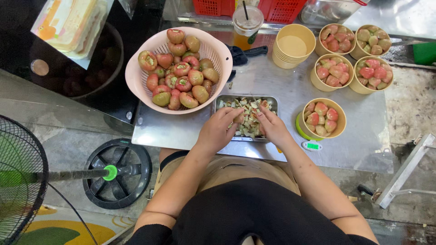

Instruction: The person slices several fruits with a small knife, placing the pieces into a metal tray and then into several paper bowls on a stainless steel table.

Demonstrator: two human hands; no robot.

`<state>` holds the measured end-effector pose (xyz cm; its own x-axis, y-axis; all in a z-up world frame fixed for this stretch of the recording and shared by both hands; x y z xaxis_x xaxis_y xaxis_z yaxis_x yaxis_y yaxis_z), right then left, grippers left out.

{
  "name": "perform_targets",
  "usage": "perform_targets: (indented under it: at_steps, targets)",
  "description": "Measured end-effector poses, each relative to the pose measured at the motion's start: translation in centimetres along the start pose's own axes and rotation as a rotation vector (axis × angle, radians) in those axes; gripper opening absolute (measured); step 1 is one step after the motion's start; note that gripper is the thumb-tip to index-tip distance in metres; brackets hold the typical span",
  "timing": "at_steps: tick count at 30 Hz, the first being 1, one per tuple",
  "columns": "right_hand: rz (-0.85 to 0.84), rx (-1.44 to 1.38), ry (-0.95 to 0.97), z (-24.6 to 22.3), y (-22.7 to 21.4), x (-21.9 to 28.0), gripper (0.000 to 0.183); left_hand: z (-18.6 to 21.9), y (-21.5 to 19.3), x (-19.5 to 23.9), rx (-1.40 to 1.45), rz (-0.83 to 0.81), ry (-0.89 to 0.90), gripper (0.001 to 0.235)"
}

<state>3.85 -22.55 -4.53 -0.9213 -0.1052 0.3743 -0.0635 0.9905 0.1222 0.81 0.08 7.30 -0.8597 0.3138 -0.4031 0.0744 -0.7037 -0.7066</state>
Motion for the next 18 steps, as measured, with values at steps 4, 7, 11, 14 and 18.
perform_targets:
  at_steps: [4,7,11,14,18]
  targets:
    - [-0.111,0.042,-0.344,-2.1,1.6,2.0,0.043,1.1,1.2,-0.2,-0.088,-0.013,0.133,0.048]
    - [-0.17,-0.28,-0.124,-1.5,1.4,2.2,0.04,1.1,2.2,-0.3,0.029,-0.079,0.087,0.053]
    - [0.007,-0.232,-0.073,-0.7,-3.6,2.8,0.045,-2.3,4.5,0.8,0.275,-0.137,-0.243,0.06]
    - [0.233,-0.054,-0.225,-1.1,-11.2,2.6,0.036,-5.7,6.8,2.1,0.641,-0.19,-0.329,0.056]
    - [0.453,0.271,-0.311,-2.1,-21.0,4.2,0.034,-7.0,7.3,3.1,0.968,-0.312,-0.504,0.048]
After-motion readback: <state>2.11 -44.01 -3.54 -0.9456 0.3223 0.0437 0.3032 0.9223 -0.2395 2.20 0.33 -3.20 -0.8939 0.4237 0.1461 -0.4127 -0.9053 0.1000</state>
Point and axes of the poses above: each hand's wrist, its own x-axis away from the middle knuckle, its own y-axis out of the palm, z = x × y, the point moved 3 cm from there along -x, towards the middle knuckle, and after that the axes turned 13 degrees about -x, right-handed, at the moved point
